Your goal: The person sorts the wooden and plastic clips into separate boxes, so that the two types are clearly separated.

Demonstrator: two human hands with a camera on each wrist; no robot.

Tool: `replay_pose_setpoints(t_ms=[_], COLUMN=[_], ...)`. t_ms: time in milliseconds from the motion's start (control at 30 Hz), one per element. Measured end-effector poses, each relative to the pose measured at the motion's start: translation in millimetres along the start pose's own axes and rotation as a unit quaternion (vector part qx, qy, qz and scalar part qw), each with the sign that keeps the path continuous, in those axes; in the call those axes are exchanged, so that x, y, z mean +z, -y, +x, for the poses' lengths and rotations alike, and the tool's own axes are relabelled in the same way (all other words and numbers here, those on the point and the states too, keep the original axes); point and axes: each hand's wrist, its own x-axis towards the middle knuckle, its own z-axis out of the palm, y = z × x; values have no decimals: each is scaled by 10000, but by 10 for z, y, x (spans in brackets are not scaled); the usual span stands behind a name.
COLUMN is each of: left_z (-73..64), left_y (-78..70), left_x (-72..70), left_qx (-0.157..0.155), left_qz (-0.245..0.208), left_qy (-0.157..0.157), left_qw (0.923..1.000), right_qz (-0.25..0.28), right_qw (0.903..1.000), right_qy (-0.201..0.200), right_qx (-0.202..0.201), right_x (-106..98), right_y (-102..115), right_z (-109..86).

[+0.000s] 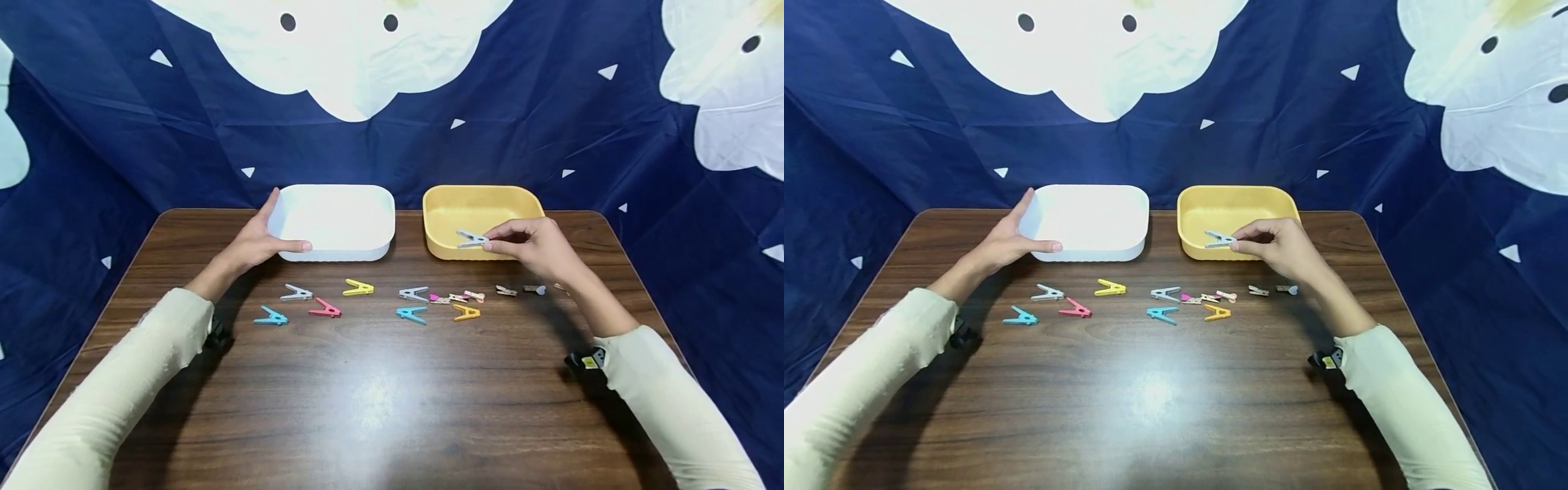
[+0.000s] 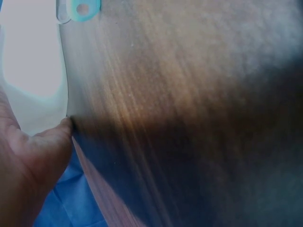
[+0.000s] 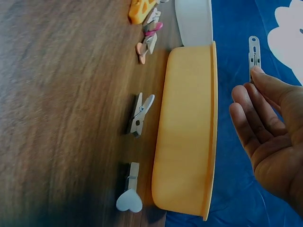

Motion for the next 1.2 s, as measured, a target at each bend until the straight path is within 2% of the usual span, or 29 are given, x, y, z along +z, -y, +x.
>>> replay_pose_setpoints(t_ms=[267, 667, 1000, 1200], left_z=[-6, 4, -6, 20], left_y=[-8, 11, 6, 17], left_x=[-12, -14, -16, -16], left_qx=[20, 22, -72, -76], left_qz=[39, 108, 113, 100], left_qy=[82, 101, 72, 111], left_qw=[10000, 9999, 9999, 9999], right_qz=[207, 355, 460, 485], right_qw=[9996, 9990, 9982, 9985], right_qy=[-51, -159, 31, 126], right_qx=[184, 225, 385, 231], right_x=[-5, 78, 196, 252], right_y=[44, 97, 183, 239], right_z=[151, 417, 577, 680])
